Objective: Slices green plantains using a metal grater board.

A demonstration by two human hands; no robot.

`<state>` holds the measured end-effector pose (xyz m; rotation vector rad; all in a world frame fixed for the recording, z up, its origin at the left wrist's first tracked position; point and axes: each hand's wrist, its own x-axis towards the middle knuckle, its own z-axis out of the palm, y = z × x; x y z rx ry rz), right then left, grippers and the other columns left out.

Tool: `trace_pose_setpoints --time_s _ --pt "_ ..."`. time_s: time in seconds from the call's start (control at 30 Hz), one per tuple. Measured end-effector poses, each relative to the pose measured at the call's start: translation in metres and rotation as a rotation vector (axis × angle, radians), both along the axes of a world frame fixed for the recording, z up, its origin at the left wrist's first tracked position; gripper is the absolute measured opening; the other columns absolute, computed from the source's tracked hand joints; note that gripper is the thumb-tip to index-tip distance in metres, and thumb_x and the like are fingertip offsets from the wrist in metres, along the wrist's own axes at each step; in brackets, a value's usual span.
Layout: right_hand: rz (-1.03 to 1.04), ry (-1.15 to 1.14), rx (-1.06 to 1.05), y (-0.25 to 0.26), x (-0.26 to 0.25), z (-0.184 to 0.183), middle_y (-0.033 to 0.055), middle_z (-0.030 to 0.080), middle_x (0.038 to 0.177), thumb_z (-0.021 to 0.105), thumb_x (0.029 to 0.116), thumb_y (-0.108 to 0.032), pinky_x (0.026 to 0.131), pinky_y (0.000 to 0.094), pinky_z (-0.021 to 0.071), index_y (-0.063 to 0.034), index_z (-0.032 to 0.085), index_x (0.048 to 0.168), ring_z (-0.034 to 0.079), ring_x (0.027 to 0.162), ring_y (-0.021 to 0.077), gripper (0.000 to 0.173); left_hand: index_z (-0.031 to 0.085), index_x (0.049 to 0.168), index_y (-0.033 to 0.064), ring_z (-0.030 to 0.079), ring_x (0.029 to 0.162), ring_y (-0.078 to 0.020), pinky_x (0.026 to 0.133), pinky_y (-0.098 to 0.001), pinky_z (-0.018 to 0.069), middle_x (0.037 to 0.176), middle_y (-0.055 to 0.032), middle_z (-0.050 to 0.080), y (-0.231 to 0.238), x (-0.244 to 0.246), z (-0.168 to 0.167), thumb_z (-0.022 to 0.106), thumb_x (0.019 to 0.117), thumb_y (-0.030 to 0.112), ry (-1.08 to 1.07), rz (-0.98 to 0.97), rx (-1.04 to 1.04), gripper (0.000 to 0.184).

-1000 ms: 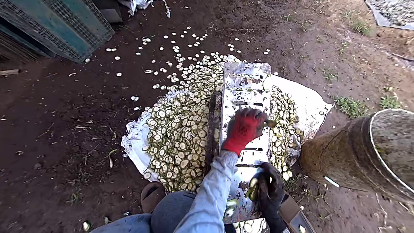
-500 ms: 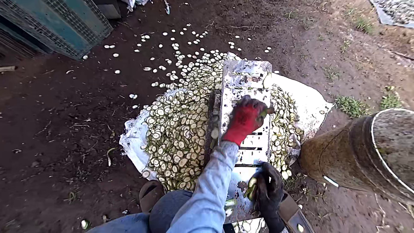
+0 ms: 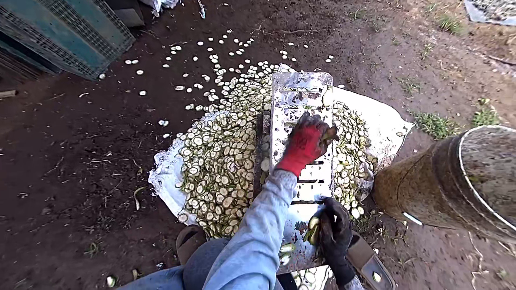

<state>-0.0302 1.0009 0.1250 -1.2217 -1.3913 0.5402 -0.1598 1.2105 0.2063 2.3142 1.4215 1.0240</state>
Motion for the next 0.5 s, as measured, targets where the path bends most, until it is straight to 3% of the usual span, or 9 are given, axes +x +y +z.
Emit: trace_pose_setpoints --time_s 0.07,0.1,0.17,0.23,0.3,0.33,0.4,0.5 --pt "-0.021 -0.016 0.013 -0.001 -0.003 -0.001 0.0093 0.068 0.128 0.057 0.0967 -0.011 0.109 0.0286 0.0485 -0.0017 0.065 0.125 0.061 0.126 0.0142 0.031 0.07 0.126 0.0021 0.051 0.136 -0.043 0.117 -0.0566 0.0347 0.134 -0.0228 0.064 0.021 0.006 0.017 0.071 0.0914 0.02 0.037 0.059 -0.108 0.039" --pt "-0.03 -0.025 0.014 -0.003 -0.003 -0.001 0.0103 0.069 0.128 0.058 0.0967 -0.012 0.109 0.0295 0.0484 -0.0011 0.066 0.124 0.061 0.125 0.0153 0.03 0.07 0.125 0.0034 0.051 0.135 -0.0437 0.115 -0.0573 0.0371 0.135 -0.0227 0.063 0.007 0.008 0.014 0.072 0.0904 0.021 0.044 0.094 -0.106 0.039" --pt "-0.037 -0.024 0.007 -0.004 -0.004 -0.001 0.0127 0.068 0.127 0.059 0.0957 -0.012 0.109 0.03 0.0483 0.0012 0.066 0.122 0.061 0.125 0.0164 0.031 0.07 0.12 0.0041 0.052 0.133 -0.0456 0.111 -0.0604 0.0415 0.133 -0.0235 0.063 -0.064 0.007 -0.003 0.076 0.0864 0.022 0.037 0.125 -0.081 0.039" --pt "-0.031 -0.026 -0.015 -0.007 -0.004 0.001 0.0115 0.066 0.13 0.061 0.0964 -0.018 0.108 0.0256 0.0474 0.0 0.065 0.126 0.059 0.127 0.0116 0.035 0.076 0.114 0.0067 0.062 0.122 -0.047 0.1 -0.061 0.0498 0.122 -0.0211 0.07 -0.151 0.002 -0.024 0.076 0.0787 0.026 0.024 0.145 -0.002 0.04" --pt "-0.031 -0.034 -0.009 -0.006 -0.006 0.001 0.0097 0.065 0.132 0.061 0.097 -0.024 0.108 0.0223 0.0461 -0.0012 0.064 0.128 0.057 0.127 0.0082 0.039 0.078 0.114 0.0093 0.063 0.12 -0.0473 0.096 -0.0587 0.0518 0.121 -0.0188 0.072 -0.179 -0.002 -0.031 0.074 0.0767 0.028 0.022 0.142 0.069 0.042" --pt "-0.037 -0.035 0.0 -0.005 -0.007 0.001 0.0108 0.066 0.13 0.061 0.097 -0.019 0.108 0.0232 0.0466 0.0005 0.064 0.126 0.058 0.126 0.0097 0.035 0.078 0.114 0.0082 0.062 0.122 -0.049 0.097 -0.06 0.0513 0.123 -0.0206 0.072 -0.164 -0.003 -0.032 0.076 0.0772 0.025 0.01 0.125 0.082 0.041" --pt "-0.042 -0.067 0.008 -0.002 -0.007 0.0 0.0115 0.068 0.128 0.059 0.0965 -0.015 0.108 0.0268 0.0474 0.0009 0.065 0.124 0.06 0.125 0.0132 0.032 0.077 0.117 0.0078 0.055 0.132 -0.0471 0.109 -0.0603 0.0433 0.129 -0.0197 0.069 -0.098 -0.006 -0.032 0.076 0.083 0.022 0.0 0.075 0.077 0.037" --pt "-0.066 -0.098 0.001 -0.001 -0.009 0.001 0.0143 0.068 0.127 0.056 0.0948 -0.012 0.111 0.0315 0.0462 0.0032 0.065 0.123 0.06 0.126 0.0175 0.033 0.065 0.136 0.0077 0.04 0.146 -0.0439 0.12 -0.0587 0.0298 0.148 -0.0197 0.055 -0.002 -0.007 -0.002 0.067 0.0959 0.026 0.128 0.04 -0.117 0.045"
